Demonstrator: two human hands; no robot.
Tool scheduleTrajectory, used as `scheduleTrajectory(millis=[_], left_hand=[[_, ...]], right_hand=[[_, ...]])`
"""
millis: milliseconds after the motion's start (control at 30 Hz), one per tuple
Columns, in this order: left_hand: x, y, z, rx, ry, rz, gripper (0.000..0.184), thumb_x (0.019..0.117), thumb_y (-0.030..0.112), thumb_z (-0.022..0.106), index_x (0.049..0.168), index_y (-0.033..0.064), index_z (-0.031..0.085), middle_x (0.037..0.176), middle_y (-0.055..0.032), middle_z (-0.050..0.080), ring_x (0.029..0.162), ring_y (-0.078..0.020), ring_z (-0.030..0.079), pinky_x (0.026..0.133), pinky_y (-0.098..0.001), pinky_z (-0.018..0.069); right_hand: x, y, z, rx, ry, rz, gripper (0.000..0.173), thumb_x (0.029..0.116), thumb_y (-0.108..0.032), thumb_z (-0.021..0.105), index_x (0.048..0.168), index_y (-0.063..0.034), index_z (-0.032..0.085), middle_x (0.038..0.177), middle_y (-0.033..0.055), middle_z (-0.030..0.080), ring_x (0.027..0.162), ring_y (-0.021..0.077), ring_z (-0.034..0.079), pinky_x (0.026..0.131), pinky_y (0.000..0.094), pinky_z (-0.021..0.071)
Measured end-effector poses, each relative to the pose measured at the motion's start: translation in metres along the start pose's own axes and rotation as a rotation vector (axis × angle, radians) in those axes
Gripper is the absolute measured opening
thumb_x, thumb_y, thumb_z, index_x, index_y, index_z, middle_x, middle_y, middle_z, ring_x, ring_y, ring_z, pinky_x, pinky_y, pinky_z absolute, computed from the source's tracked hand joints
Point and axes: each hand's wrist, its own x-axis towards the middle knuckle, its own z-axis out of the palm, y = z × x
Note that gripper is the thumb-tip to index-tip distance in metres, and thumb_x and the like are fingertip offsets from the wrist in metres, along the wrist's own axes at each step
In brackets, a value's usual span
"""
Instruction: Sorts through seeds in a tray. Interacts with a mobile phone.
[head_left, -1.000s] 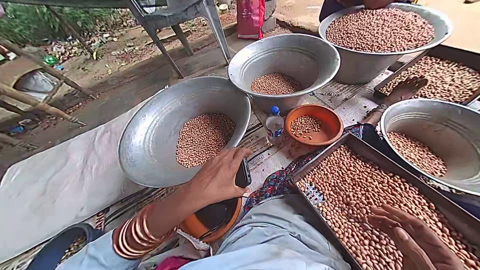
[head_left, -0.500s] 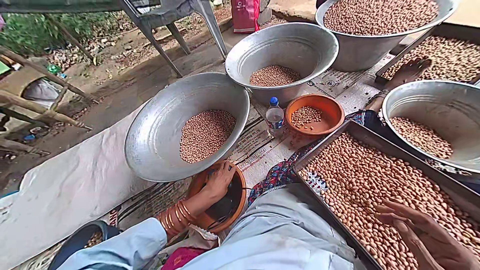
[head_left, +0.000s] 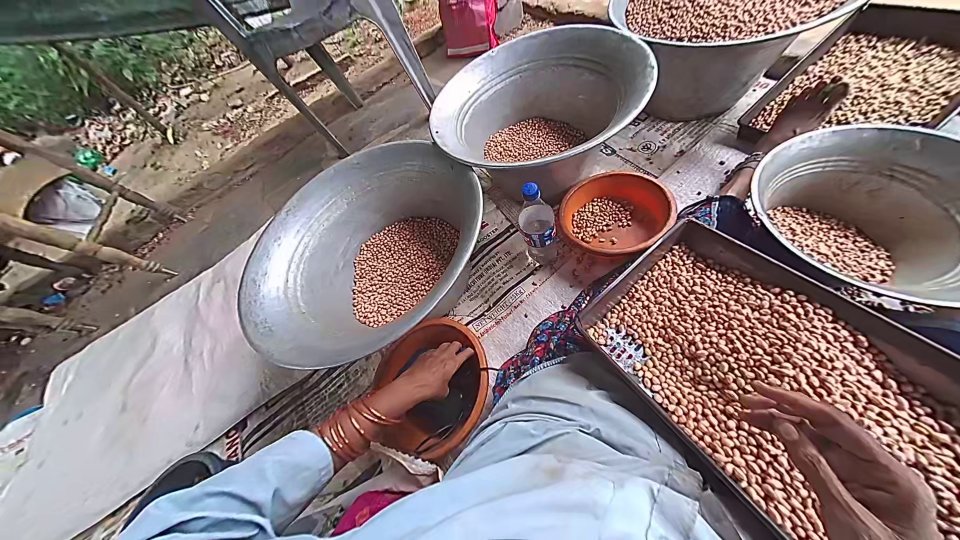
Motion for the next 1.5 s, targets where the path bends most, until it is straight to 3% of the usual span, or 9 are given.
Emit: scheduleTrajectory(millis=[167,300,467,833,900,1033,1167,1267,1500], left_hand=[[-0.002,-0.032,0.017,-0.321,0.45,0.081,0.078,0.068,-0.005,0.073,0.142,0.0056,0.052,0.142,-0.023,0.054,0.135,-0.0388,0.05,0.114,-0.0519,0.0403],[0.0,-0.038,0.03,-0.326,0.838,-0.084,0.059,0.0906,0.028,0.068,0.143,0.0082,0.05,0.139,-0.0176,0.06,0.131,-0.0321,0.058,0.11,-0.0491,0.0461],[0.012,-0.015,0.018,-0.128,0.67,-0.065,0.082,0.0823,0.052,0.08,0.146,0.0087,0.052,0.139,-0.0233,0.057,0.132,-0.0409,0.053,0.113,-0.0527,0.0409],[0.021,0.005,0.005,0.071,0.363,-0.092,0.117,0.0629,0.028,0.099,0.158,0.0069,0.035,0.154,-0.0348,0.037,0.139,-0.0551,0.04,0.108,-0.0668,0.039],[0.013,0.023,-0.02,0.088,0.326,-0.07,0.111,0.0701,0.019,0.094,0.161,0.0091,0.031,0.154,-0.0327,0.037,0.139,-0.0544,0.041,0.106,-0.0676,0.041],[0.013,0.089,-0.076,-0.056,0.781,0.424,0.061,0.0812,0.003,0.073,0.14,0.0081,0.06,0.131,-0.028,0.061,0.115,-0.0508,0.062,0.089,-0.0651,0.0528],[0.039,0.185,-0.133,-0.095,0.752,0.771,0.041,0.0963,0.015,0.067,0.137,0.01,0.064,0.131,-0.019,0.065,0.109,-0.0384,0.069,0.088,-0.0554,0.0581],[0.079,0.242,-0.169,0.039,0.493,0.72,0.055,0.0968,0.02,0.07,0.149,0.0106,0.053,0.146,-0.0217,0.054,0.13,-0.0423,0.057,0.101,-0.0591,0.0505],[0.166,0.328,-0.178,0.297,0.485,0.827,0.071,0.0735,0.005,0.085,0.136,-0.0103,0.056,0.141,-0.0417,0.047,0.134,-0.0595,0.045,0.106,-0.0688,0.0423]], right_hand=[[-0.001,0.009,-0.005,-0.055,-0.044,-0.014,0.027,0.1056,-0.014,0.054,0.129,-0.0153,0.066,0.12,-0.0102,0.074,0.104,0.004,0.071,0.092,0.0239,0.0598],[-0.001,0.015,-0.005,-0.068,-0.055,-0.02,0.027,0.1061,-0.017,0.054,0.13,-0.013,0.066,0.12,-0.0082,0.074,0.103,0.0044,0.071,0.091,0.0231,0.0594],[0.0,0.02,0.004,-0.109,-0.06,-0.048,0.028,0.106,-0.019,0.055,0.129,-0.0068,0.065,0.119,-0.0036,0.074,0.101,0.0049,0.071,0.09,0.0228,0.0601],[-0.02,0.019,-0.018,-0.489,0.072,-0.005,0.034,0.1055,-0.027,0.051,0.127,-0.0092,0.071,0.117,0.0034,0.075,0.101,0.0074,0.072,0.087,0.0246,0.061],[-0.026,0.014,-0.033,-0.771,0.119,0.134,0.037,0.1041,-0.033,0.049,0.13,-0.0169,0.07,0.121,0.0037,0.074,0.102,0.0157,0.073,0.084,0.0365,0.0613],[-0.037,-0.001,-0.07,-1.054,0.092,0.523,0.039,0.1008,-0.025,0.063,0.138,-0.0148,0.064,0.13,0.0199,0.067,0.111,0.0451,0.067,0.083,0.0674,0.0524],[-0.043,0.0,-0.095,-1.061,0.117,0.809,0.053,0.0966,-0.023,0.072,0.146,-0.0111,0.057,0.138,0.0254,0.06,0.122,0.0496,0.061,0.093,0.0697,0.0482],[-0.04,0.016,-0.1,-0.983,0.11,0.926,0.061,0.0925,-0.022,0.076,0.148,-0.0085,0.054,0.152,0.0233,0.049,0.133,0.046,0.053,0.102,0.0638,0.0477],[-0.027,0.048,-0.077,-0.944,0.071,0.913,0.085,0.0798,-0.009,0.082,0.156,-0.0125,0.045,0.16,0.0317,0.033,0.139,0.0574,0.039,0.101,0.077,0.0393]])
